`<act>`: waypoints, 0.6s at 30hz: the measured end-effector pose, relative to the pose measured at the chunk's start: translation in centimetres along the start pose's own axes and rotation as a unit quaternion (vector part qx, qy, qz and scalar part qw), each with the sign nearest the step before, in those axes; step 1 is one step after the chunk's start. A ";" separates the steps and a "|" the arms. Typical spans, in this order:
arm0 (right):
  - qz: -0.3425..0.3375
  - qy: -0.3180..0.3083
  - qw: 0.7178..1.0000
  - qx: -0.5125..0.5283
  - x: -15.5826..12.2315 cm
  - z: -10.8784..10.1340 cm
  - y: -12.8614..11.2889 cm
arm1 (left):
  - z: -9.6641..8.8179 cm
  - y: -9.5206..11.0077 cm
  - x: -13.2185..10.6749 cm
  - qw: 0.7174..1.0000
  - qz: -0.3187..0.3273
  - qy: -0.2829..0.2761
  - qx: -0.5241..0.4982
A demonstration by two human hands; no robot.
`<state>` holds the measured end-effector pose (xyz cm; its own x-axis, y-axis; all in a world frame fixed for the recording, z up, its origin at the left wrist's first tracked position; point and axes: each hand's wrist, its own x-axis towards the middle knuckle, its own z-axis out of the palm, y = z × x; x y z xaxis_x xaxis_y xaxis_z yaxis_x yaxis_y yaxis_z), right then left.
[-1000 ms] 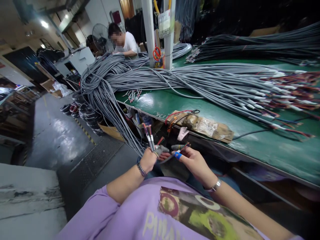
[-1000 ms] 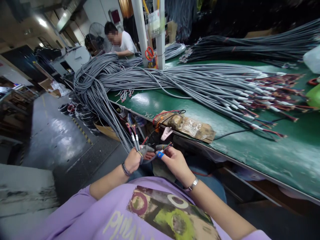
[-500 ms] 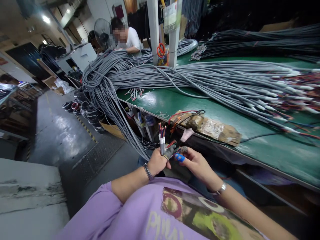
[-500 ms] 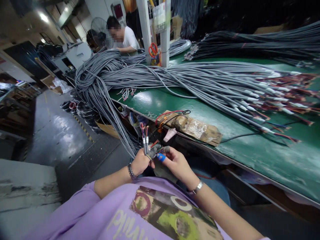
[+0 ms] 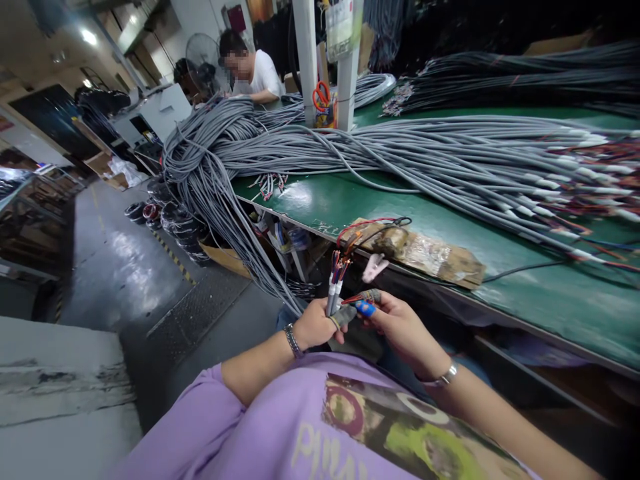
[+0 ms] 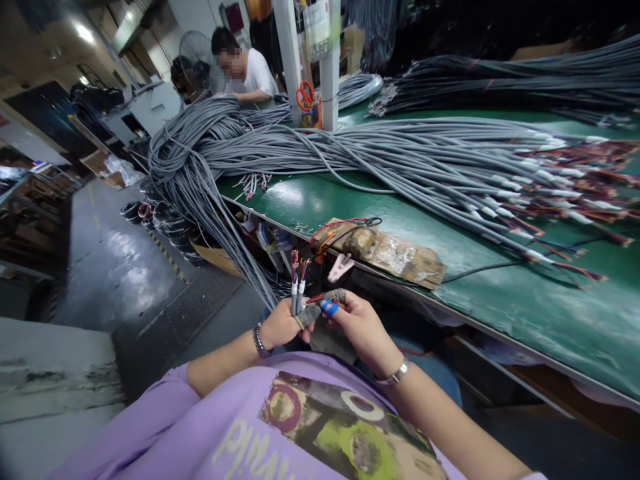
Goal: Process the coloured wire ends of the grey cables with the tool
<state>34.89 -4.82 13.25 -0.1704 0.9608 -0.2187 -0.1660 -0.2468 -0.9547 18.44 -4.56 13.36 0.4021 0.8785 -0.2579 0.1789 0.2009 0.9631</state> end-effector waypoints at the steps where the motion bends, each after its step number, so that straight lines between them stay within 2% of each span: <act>1: 0.001 -0.002 1.000 0.010 0.0 -0.1 0.0 | -0.1 0.3 -0.1 1.000 -0.002 -0.012 -0.008; 3: 0.001 0.004 0.999 0.042 0.1 -0.3 0.0 | -0.2 0.5 -0.2 0.999 0.000 -0.014 -0.037; 6: 0.006 0.019 0.995 0.099 0.3 -0.8 0.1 | -0.3 0.2 -0.1 0.995 0.003 0.014 -0.096; 9: 0.022 0.004 0.993 0.117 0.1 -1.1 0.1 | -0.2 -0.1 0.1 0.991 -0.010 0.029 -0.127; 13: 0.047 -0.043 0.997 0.031 -0.3 -0.7 0.0 | 0.1 0.0 0.1 0.993 -0.011 0.039 -0.113; 18: 0.017 -0.022 0.999 -0.038 -0.4 -0.3 -0.1 | 0.5 0.0 0.0 0.996 0.009 0.046 -0.076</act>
<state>35.28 -5.16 13.38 -0.2169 0.9453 -0.2435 -0.0852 -0.2668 -0.9600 18.89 -4.77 13.32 0.3196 0.9171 -0.2384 0.0316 0.2411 0.9700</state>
